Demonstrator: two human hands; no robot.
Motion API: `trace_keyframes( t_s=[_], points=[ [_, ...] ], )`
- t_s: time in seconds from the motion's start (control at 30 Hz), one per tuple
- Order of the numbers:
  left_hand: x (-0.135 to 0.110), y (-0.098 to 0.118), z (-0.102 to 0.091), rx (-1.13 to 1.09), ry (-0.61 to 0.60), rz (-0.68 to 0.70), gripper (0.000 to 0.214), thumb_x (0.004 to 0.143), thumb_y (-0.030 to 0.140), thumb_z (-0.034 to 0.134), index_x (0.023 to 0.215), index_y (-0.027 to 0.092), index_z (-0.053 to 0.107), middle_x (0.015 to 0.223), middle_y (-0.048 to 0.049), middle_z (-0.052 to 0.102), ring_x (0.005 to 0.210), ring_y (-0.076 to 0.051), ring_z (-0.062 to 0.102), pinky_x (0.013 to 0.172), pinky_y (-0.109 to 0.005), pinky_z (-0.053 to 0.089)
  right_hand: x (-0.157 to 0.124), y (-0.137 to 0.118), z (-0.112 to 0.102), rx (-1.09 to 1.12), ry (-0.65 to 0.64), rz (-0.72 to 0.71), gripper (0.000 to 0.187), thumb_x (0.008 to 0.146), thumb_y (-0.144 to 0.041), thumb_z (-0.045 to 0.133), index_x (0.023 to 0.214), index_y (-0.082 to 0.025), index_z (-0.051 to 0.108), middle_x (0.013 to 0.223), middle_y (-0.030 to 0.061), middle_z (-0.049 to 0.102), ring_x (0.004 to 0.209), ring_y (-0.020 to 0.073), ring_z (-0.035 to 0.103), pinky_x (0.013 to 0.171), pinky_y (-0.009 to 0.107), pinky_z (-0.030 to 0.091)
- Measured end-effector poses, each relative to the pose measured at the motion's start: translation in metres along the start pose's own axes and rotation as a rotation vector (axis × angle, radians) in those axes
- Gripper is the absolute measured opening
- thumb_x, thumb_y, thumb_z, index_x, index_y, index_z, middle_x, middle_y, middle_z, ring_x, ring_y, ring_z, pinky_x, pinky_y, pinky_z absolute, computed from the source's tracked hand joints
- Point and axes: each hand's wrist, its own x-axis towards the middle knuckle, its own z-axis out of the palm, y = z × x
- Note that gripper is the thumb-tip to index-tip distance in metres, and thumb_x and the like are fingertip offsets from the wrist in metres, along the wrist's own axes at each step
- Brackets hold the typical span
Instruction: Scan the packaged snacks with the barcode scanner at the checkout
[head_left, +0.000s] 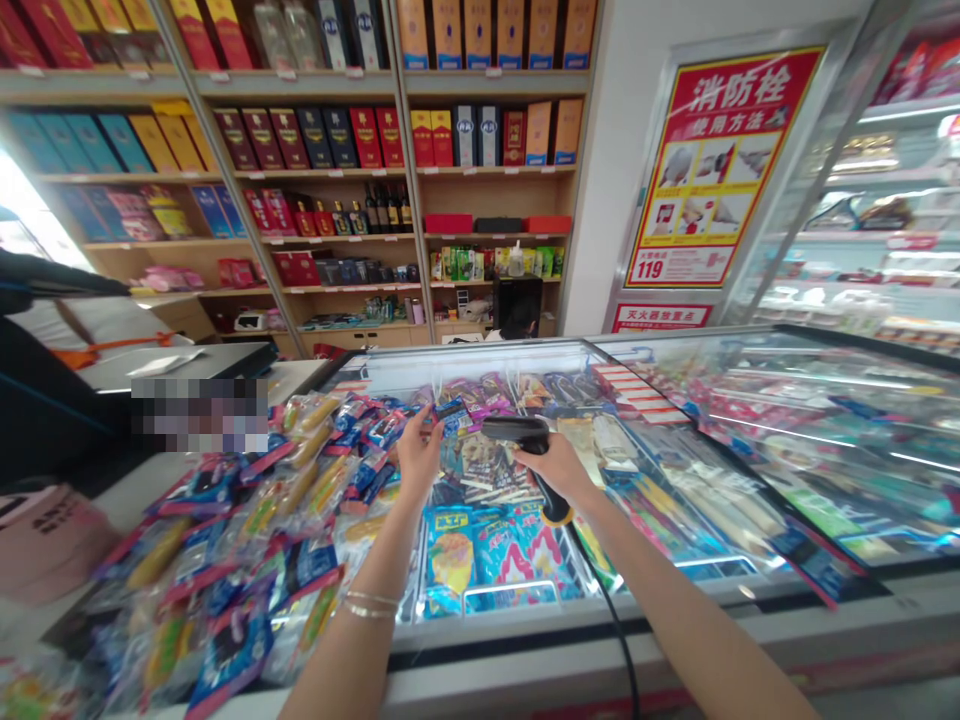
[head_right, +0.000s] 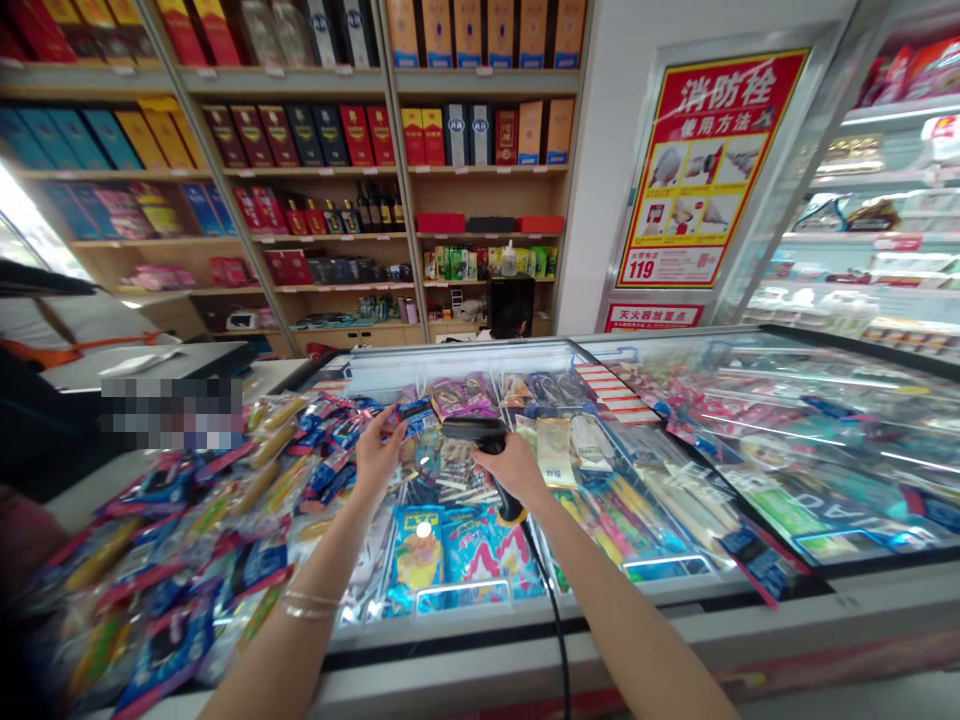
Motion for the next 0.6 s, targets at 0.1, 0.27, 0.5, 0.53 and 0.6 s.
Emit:
trace_keyframes(
  t_s=[0.1, 0.27, 0.5, 0.53, 0.6],
  points=[
    [0.0, 0.001, -0.001, 0.007, -0.006, -0.007, 0.042, 0.075, 0.032, 0.061, 0.114, 0.016, 0.066, 0.078, -0.0026, 0.069, 0.068, -0.015, 0.063, 0.063, -0.026, 0.05, 0.002, 0.004, 0.0, -0.023, 0.007, -0.002, 0.02, 0.066, -0.015, 0.074, 0.049, -0.017, 0.063, 0.048, 0.0042, 0.065, 0.032, 0.0129, 0.054, 0.034, 0.022, 0.042],
    [0.0, 0.001, -0.001, 0.014, -0.016, 0.0, 0.04, 0.075, 0.03, 0.063, 0.113, 0.018, 0.067, 0.08, -0.0029, 0.069, 0.068, -0.015, 0.063, 0.067, -0.027, 0.051, 0.003, 0.005, 0.001, 0.051, -0.001, 0.025, 0.022, 0.066, -0.018, 0.074, 0.048, -0.017, 0.061, 0.046, 0.0032, 0.063, 0.031, 0.0114, 0.05, 0.032, 0.021, 0.038],
    [0.014, 0.008, -0.024, 0.022, 0.098, 0.02, 0.039, 0.078, 0.032, 0.061, 0.113, 0.016, 0.066, 0.078, -0.0024, 0.067, 0.069, -0.015, 0.062, 0.076, -0.031, 0.051, -0.001, -0.002, 0.001, 0.412, -0.143, 0.254, 0.016, 0.065, -0.024, 0.076, 0.064, -0.015, 0.063, 0.052, 0.0, 0.061, 0.038, 0.0079, 0.05, 0.036, 0.018, 0.04],
    [0.018, 0.011, -0.031, 0.045, 0.149, 0.045, 0.039, 0.079, 0.032, 0.06, 0.113, 0.017, 0.066, 0.082, -0.0034, 0.067, 0.071, -0.016, 0.062, 0.078, -0.032, 0.051, -0.002, 0.0, 0.002, 0.42, -0.15, 0.258, 0.016, 0.065, -0.024, 0.076, 0.064, -0.015, 0.063, 0.052, 0.0, 0.061, 0.038, 0.0077, 0.05, 0.036, 0.018, 0.04],
    [0.025, 0.017, -0.048, 0.098, 0.274, 0.088, 0.038, 0.08, 0.034, 0.059, 0.114, 0.018, 0.066, 0.088, -0.0048, 0.067, 0.077, -0.017, 0.062, 0.083, -0.033, 0.05, -0.002, 0.003, 0.005, 0.425, -0.166, 0.253, 0.017, 0.066, -0.024, 0.076, 0.065, -0.014, 0.062, 0.053, 0.0004, 0.061, 0.039, 0.0077, 0.05, 0.036, 0.018, 0.04]
  ],
)
